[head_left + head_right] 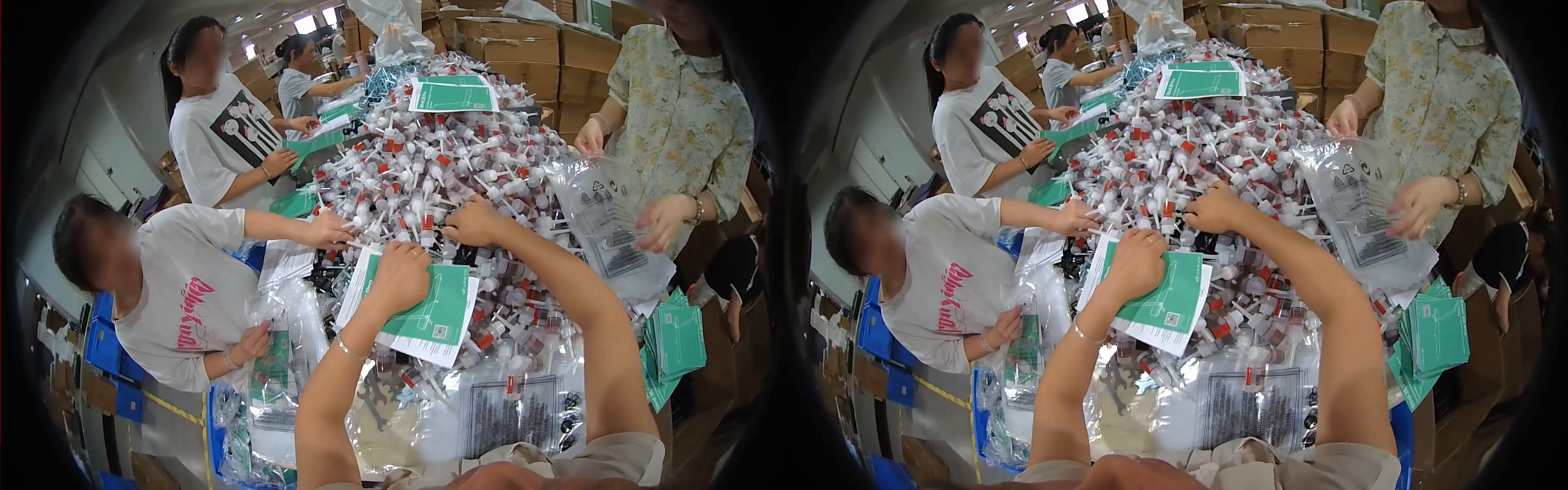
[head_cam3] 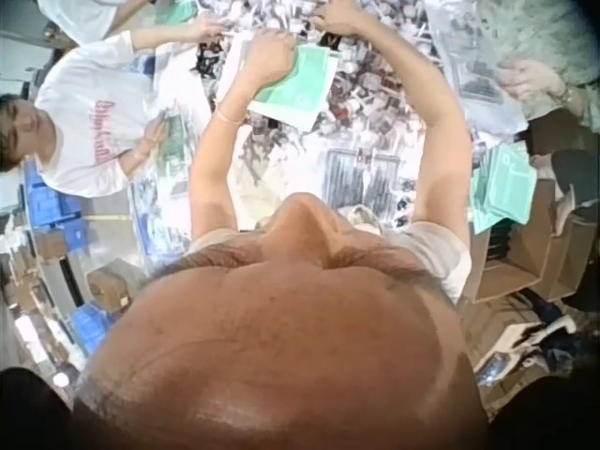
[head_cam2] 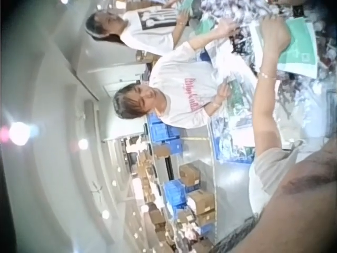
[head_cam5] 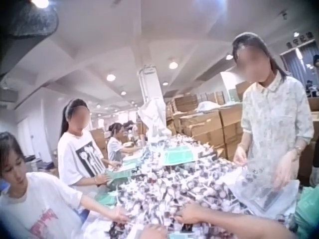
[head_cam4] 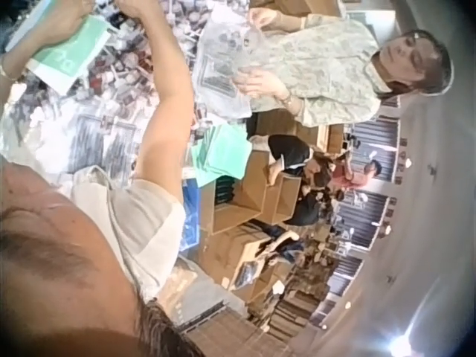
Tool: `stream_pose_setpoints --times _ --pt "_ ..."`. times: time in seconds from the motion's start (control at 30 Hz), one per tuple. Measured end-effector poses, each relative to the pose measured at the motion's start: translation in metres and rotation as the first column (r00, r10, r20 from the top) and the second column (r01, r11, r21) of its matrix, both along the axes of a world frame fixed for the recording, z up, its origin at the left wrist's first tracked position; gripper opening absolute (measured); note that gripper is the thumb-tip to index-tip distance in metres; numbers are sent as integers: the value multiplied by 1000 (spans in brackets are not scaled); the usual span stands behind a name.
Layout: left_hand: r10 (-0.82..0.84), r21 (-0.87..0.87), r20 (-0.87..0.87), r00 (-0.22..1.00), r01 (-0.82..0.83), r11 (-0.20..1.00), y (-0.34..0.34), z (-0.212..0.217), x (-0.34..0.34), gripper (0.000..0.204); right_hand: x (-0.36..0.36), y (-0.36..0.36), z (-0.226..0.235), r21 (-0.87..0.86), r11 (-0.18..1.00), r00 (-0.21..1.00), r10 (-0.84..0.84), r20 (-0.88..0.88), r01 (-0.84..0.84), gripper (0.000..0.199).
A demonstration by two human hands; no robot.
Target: Packing small electronic accessories into plastic bags with manuals on a factory assembly line.
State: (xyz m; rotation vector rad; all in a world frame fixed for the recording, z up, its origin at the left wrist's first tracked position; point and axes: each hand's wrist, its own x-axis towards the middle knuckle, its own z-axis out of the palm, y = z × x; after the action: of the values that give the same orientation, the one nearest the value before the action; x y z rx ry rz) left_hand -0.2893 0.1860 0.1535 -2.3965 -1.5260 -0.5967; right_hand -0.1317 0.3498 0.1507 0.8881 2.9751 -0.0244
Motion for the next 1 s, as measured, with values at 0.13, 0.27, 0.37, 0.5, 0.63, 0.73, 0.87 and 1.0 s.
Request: stream_pose_setpoints --times 0.13,0.27,0.37,0.5,0.63,0.73,0.87,1.0 --pt "-16 20 33 999 15 1000 -26 -4 -9 18 39 -27 -13 170 967 974 206 -89 -189 30" --pt "-5 30 106 994 2 1000 -50 -13 -10 19 67 -48 -11 241 941 950 276 -146 -236 26" --pt "-18 50 134 991 11 999 -66 -17 -15 16 52 -56 39 -104 992 971 91 219 -69 29" --pt "-50 15 213 976 48 999 -77 -25 -12 16 1 -26 0 -217 976 861 -124 -493 17 46" --pt "-137 149 272 953 99 984 -87 -31 -11 14 -73 -41 -27 -248 898 806 -436 -400 362 64" --pt "-149 224 321 935 77 971 -103 -33 -13 11 -100 -82 -13 -138 939 882 -342 -325 314 56" --pt "-114 269 313 943 27 963 -107 -40 -8 12 -144 -115 -25 -264 944 882 -289 -373 197 53" --pt "-119 239 331 936 39 970 -107 -38 -9 13 -150 -106 -17 -392 916 876 -259 -407 89 56"
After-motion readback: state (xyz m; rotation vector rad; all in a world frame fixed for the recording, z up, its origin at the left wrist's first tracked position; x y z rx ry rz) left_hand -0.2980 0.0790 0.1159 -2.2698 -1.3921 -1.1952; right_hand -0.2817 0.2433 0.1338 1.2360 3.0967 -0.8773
